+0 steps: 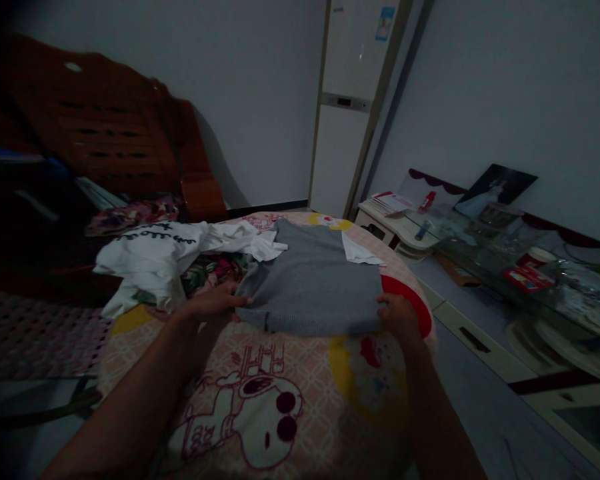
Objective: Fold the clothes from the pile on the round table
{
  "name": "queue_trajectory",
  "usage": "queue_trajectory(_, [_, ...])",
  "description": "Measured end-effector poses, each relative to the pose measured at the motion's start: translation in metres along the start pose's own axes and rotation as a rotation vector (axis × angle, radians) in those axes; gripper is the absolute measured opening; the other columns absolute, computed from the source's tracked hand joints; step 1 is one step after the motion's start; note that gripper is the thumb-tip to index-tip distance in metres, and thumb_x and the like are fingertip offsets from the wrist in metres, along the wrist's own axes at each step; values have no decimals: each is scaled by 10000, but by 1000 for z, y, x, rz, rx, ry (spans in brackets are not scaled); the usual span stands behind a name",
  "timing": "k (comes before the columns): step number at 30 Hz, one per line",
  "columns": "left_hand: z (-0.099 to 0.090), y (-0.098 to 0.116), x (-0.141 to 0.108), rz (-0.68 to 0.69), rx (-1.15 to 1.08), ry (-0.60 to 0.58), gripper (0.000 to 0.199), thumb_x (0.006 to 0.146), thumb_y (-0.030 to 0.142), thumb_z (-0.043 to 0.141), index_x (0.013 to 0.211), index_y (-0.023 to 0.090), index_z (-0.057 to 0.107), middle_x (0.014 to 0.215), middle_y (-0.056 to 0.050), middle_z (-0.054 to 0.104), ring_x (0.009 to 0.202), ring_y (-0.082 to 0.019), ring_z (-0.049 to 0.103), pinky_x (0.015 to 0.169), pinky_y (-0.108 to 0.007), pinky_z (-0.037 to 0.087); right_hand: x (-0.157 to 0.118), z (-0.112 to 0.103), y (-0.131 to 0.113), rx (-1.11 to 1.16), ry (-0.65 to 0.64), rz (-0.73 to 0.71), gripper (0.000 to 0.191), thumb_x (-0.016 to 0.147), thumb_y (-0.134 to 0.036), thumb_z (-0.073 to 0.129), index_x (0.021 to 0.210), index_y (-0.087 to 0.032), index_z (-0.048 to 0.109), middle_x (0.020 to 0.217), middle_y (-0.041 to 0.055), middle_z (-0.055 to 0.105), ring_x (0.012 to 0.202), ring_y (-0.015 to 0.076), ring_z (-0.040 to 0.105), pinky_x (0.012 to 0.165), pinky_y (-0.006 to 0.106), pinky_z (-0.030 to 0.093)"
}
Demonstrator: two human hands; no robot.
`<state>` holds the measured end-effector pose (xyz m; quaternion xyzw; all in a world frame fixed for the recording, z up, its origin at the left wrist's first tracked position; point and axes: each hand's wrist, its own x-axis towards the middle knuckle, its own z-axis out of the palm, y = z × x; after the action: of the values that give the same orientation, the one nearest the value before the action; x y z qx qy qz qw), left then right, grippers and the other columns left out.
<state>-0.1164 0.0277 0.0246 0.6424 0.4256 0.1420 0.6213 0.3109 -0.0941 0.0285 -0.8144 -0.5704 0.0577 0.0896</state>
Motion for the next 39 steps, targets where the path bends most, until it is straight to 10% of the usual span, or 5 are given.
queue_trajectory(10, [-1, -8, -1, -180, 185, -155, 250, 609, 372, 807, 683, 174, 674, 544, -22, 640, 507, -180, 614, 478, -255, 480, -11, 4, 7, -220, -68, 36, 314, 784, -122, 594, 1043, -200, 753, 1107, 108, 726, 1049, 264, 667, 866, 340, 493])
queue_trajectory(15, [-1, -7, -1, -163, 129, -167, 281, 568, 364, 846, 683, 153, 701, 617, -63, 694, 524, -194, 637, 505, -277, 512, -12, -2, -50, -17, 115, -88, 303, 882, -230, 561, 1129, -163, 721, 1076, 140, 737, 1029, 264, 672, 900, 333, 477])
queue_trajectory(29, [-9, -19, 12, 45, 473, 317, 357, 698, 432, 717, 494, 210, 526, 448, 10, 494, 518, -175, 554, 519, -264, 399, -61, 65, -214, 333, -457, -779, 304, 932, -477, 607, 1054, -238, 749, 893, 26, 761, 826, 174, 688, 721, 249, 433])
queue_trajectory(35, [-4, -1, 20, 192, 758, 767, 261, 786, 318, 651, 990, 156, 675, 980, -124, 695, 966, -286, 661, 851, -362, 497, -75, 75, -220, 143, -369, -797, 354, 926, -498, 595, 1150, -239, 685, 1035, 83, 760, 951, 244, 700, 774, 295, 439])
queue_trajectory(39, [3, 3, 49, 347, 913, 691, 657, 688, 120, 676, 1331, 133, 544, 1468, -190, 480, 1379, -337, 430, 1122, -442, 378, -75, 82, -219, 115, -326, -797, 262, 949, -377, 551, 1126, -232, 678, 1009, 85, 763, 931, 243, 706, 765, 296, 434])
